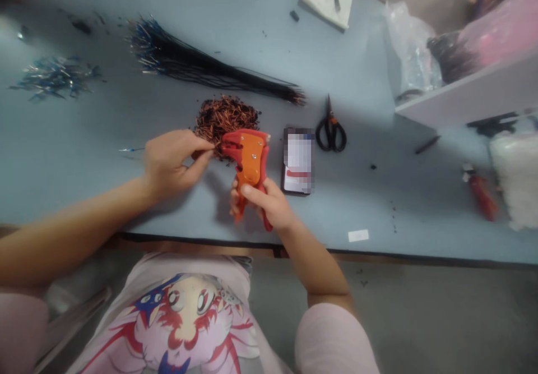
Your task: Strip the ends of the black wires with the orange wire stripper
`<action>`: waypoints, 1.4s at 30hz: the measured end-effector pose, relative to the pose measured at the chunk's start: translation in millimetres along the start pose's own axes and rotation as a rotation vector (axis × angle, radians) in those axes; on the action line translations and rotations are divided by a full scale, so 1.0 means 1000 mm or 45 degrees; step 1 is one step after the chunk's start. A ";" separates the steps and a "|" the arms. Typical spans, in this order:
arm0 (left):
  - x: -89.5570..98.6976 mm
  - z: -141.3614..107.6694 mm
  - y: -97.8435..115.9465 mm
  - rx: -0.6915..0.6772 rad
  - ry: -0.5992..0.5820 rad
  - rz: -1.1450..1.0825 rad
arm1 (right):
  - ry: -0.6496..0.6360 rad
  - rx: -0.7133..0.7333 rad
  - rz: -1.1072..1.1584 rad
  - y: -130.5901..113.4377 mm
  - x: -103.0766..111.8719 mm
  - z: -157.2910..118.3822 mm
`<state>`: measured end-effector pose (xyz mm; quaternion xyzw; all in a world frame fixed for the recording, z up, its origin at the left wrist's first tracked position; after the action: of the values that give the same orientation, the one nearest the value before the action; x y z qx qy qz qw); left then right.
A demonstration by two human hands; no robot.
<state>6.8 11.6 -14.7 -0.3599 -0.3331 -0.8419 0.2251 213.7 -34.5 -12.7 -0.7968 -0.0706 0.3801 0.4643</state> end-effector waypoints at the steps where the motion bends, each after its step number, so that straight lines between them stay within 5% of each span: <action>1: 0.000 0.000 -0.001 0.014 0.011 -0.010 | 0.016 0.011 0.019 -0.002 0.001 0.000; 7: -0.003 0.000 -0.003 0.086 -0.001 -0.019 | 0.207 0.111 -0.061 -0.009 0.006 -0.002; 14: -0.005 -0.003 0.005 -0.019 -0.084 0.120 | 0.442 0.305 -0.687 -0.008 0.006 -0.005; 17: -0.005 -0.002 0.001 0.035 -0.071 0.072 | 0.308 0.253 -0.496 -0.009 0.007 -0.008; 21: -0.003 0.000 -0.014 0.143 0.001 0.031 | -0.009 -0.056 -0.029 -0.008 0.006 -0.010; 26: -0.003 0.002 -0.032 0.220 0.102 0.078 | -0.219 -0.356 0.031 0.003 0.000 -0.006; 34: -0.004 0.000 -0.029 0.195 0.050 -0.005 | 0.107 0.066 -0.314 -0.007 0.011 -0.007; 42: 0.002 0.004 -0.017 0.167 0.105 0.020 | -0.092 -0.063 -0.206 -0.008 0.012 -0.011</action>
<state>-3.0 25.5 -18.3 -0.3122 -0.3751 -0.8306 0.2684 231.6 -32.1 -9.6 -0.7855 -0.1608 0.3679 0.4709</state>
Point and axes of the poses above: each hand's wrist, its own z-axis towards the middle knuckle, its own x-axis out of the back of the hand, y = z × x, the point moved 2 cm from there along z, towards the middle knuckle, and after that the axes turned 15 degrees about -y, right-handed, at the moved point
